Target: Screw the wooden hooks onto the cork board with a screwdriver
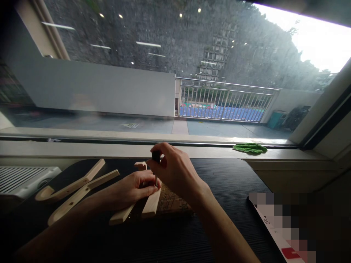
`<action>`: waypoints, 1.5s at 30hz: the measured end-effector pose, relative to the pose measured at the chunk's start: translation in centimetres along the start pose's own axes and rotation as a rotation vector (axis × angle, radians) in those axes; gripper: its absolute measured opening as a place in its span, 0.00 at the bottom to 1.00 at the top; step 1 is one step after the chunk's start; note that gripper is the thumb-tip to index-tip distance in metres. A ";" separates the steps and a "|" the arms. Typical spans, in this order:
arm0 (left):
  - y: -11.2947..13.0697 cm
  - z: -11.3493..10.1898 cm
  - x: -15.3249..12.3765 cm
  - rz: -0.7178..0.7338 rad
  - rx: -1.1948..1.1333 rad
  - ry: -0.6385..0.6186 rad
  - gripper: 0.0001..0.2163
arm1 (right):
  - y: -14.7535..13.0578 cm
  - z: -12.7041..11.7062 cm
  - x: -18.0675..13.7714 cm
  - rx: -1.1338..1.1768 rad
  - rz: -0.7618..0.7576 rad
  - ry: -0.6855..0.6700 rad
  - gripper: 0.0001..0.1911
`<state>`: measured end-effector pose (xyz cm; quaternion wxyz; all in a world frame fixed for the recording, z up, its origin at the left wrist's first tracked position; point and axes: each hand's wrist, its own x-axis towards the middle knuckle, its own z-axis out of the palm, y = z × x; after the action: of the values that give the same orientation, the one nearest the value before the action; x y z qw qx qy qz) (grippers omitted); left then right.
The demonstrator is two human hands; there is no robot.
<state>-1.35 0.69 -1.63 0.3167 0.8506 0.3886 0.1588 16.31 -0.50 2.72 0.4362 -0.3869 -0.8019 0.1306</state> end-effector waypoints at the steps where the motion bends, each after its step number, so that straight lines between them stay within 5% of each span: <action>1: 0.0 0.0 0.0 -0.001 0.001 0.001 0.08 | -0.1 -0.1 0.0 0.005 -0.006 -0.015 0.13; 7: 0.3 -0.1 0.0 0.005 -0.021 0.006 0.09 | -0.2 -0.5 -0.2 0.046 -0.076 -0.129 0.18; 14: 0.4 -0.1 0.1 -0.016 -0.012 -0.002 0.10 | 0.3 -0.2 0.0 0.019 0.003 -0.057 0.10; 27: 0.2 -0.1 0.0 -0.010 -0.014 0.002 0.09 | -0.2 -0.3 -0.2 0.078 -0.071 -0.084 0.16; 35: 0.1 0.0 0.1 -0.003 -0.029 0.002 0.09 | -0.3 0.0 -0.1 0.070 0.009 -0.007 0.11; 45: -0.1 0.1 0.0 0.011 -0.034 0.018 0.09 | 0.0 -0.1 -0.2 0.070 -0.040 -0.108 0.18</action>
<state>-1.37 0.73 -1.80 0.3268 0.8458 0.3838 0.1748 16.46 -0.66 2.66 0.4081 -0.3479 -0.8267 0.1703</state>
